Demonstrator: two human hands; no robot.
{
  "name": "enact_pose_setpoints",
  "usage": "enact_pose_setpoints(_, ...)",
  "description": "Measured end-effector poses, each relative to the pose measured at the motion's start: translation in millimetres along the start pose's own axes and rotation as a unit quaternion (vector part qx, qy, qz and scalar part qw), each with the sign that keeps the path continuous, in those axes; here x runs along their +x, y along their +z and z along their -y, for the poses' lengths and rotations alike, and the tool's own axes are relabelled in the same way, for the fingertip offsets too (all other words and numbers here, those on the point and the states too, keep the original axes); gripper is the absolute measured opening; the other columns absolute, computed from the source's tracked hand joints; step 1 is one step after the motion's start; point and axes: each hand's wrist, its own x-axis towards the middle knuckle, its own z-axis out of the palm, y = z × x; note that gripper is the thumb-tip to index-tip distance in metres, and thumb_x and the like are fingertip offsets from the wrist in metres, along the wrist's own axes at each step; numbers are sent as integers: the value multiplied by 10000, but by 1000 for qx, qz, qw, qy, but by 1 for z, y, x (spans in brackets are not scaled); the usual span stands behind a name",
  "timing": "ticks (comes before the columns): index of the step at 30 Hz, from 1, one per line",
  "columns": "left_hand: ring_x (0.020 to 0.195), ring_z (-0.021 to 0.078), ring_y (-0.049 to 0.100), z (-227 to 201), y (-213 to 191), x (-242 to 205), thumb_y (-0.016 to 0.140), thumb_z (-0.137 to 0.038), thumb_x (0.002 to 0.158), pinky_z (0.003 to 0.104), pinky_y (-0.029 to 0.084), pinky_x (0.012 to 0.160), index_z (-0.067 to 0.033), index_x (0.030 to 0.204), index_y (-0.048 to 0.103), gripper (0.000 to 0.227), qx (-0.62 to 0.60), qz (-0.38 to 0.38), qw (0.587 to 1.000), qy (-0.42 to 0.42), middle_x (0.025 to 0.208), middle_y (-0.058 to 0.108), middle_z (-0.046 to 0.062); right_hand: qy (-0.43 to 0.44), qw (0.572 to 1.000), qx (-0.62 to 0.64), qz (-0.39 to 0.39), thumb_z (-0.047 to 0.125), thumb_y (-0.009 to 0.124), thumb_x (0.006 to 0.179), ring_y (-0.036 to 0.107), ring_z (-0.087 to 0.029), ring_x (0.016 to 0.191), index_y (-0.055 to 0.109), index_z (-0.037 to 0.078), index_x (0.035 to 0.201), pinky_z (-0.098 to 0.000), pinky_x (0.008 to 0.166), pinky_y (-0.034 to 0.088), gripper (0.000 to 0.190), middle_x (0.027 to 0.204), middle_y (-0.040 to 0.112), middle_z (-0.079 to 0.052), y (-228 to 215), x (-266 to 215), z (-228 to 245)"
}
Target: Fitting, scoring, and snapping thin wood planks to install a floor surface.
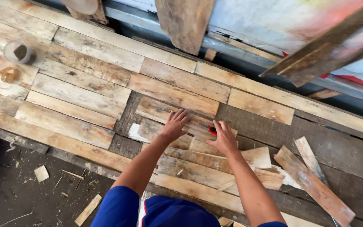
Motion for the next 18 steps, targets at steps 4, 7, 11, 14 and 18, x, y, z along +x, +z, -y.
enact_pose_setpoints(4,1552,309,226,16,-12,0,823,-324,781,585,186,1245,-184,1481,477,794,-38,-10,999,-32,1630,347,104,9,1000,-7,8,362,944,641,477,-341,1326,447,88,1502,-442,1060,469,1031,1447,474,-128,11,28,6)
enact_pose_setpoints(7,1567,319,199,29,-10,-5,793,-292,831,594,180,1231,-164,1473,482,725,-17,-12,998,-60,1657,301,145,-8,1000,-18,0,361,952,642,484,-350,1319,444,60,1499,-437,1094,453,1041,1452,466,-146,20,41,10)
enact_pose_setpoints(11,1559,327,187,37,-12,-17,754,-300,863,594,156,1236,-164,1474,479,684,-27,-30,994,-98,1662,283,148,-22,1000,-14,1,351,951,638,495,-349,1302,439,62,1503,-427,1097,454,1046,1452,466,-140,29,53,21)
enact_pose_setpoints(14,1555,334,188,37,-16,-24,729,-311,887,586,151,1238,-159,1494,467,679,-29,-41,993,-109,1667,278,146,-25,1000,-14,7,348,945,650,508,-342,1285,432,72,1511,-420,1098,462,1040,1446,473,-129,34,55,26)
enact_pose_setpoints(18,1569,330,172,43,-5,-26,692,-311,939,565,145,1255,-164,1518,456,642,-48,10,988,-143,1666,250,136,-20,999,-23,34,360,942,667,501,-324,1291,413,82,1515,-405,1106,456,1038,1448,458,-115,34,61,32)
